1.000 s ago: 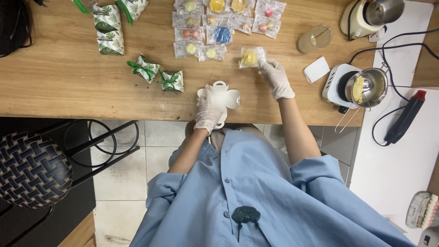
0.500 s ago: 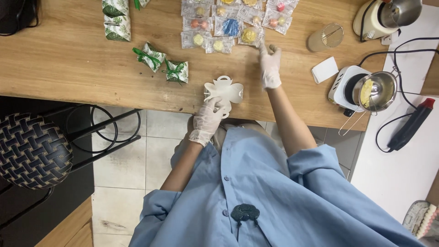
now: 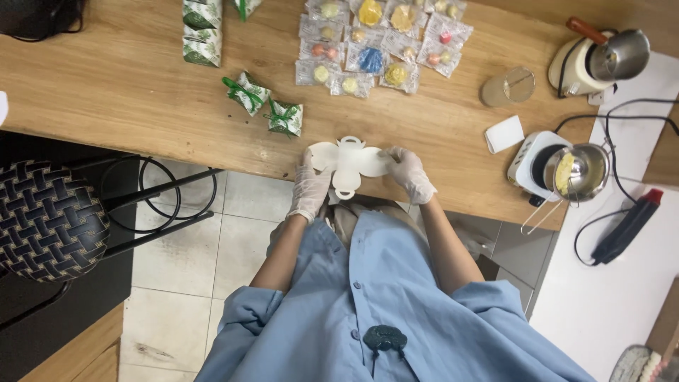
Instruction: The person prepares scented wax sachets by scraping solid wax from a container into a small cup using a metal tool, and then wraps the resulting items in decorative paper and ties them with green ribbon.
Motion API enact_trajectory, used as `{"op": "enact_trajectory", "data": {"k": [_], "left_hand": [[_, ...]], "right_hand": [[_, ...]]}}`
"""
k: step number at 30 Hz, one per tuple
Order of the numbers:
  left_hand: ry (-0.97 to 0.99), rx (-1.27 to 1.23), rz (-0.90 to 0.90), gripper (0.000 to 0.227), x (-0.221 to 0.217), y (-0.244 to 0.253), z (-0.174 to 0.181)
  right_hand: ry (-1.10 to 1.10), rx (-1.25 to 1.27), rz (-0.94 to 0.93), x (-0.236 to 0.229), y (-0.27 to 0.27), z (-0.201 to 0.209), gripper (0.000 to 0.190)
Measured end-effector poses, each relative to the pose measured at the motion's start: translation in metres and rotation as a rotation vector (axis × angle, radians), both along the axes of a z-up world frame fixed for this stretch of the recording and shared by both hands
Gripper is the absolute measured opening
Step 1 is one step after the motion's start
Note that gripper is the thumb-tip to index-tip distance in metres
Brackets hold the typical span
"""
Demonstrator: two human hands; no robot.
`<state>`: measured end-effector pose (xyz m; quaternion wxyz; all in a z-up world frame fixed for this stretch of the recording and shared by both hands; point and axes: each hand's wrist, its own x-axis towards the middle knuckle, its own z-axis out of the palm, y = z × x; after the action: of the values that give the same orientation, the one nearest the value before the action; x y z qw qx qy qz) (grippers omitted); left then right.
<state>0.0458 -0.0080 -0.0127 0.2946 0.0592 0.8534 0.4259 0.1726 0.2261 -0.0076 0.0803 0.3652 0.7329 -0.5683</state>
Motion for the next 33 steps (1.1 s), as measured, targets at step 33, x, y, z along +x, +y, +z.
{"op": "enact_trajectory", "data": {"k": [33], "left_hand": [[0.260,0.505,0.833,0.086,-0.212,-0.210,0.017]], "right_hand": [[0.195,-0.260,0.238,-0.151,-0.105,0.198,0.049]]}}
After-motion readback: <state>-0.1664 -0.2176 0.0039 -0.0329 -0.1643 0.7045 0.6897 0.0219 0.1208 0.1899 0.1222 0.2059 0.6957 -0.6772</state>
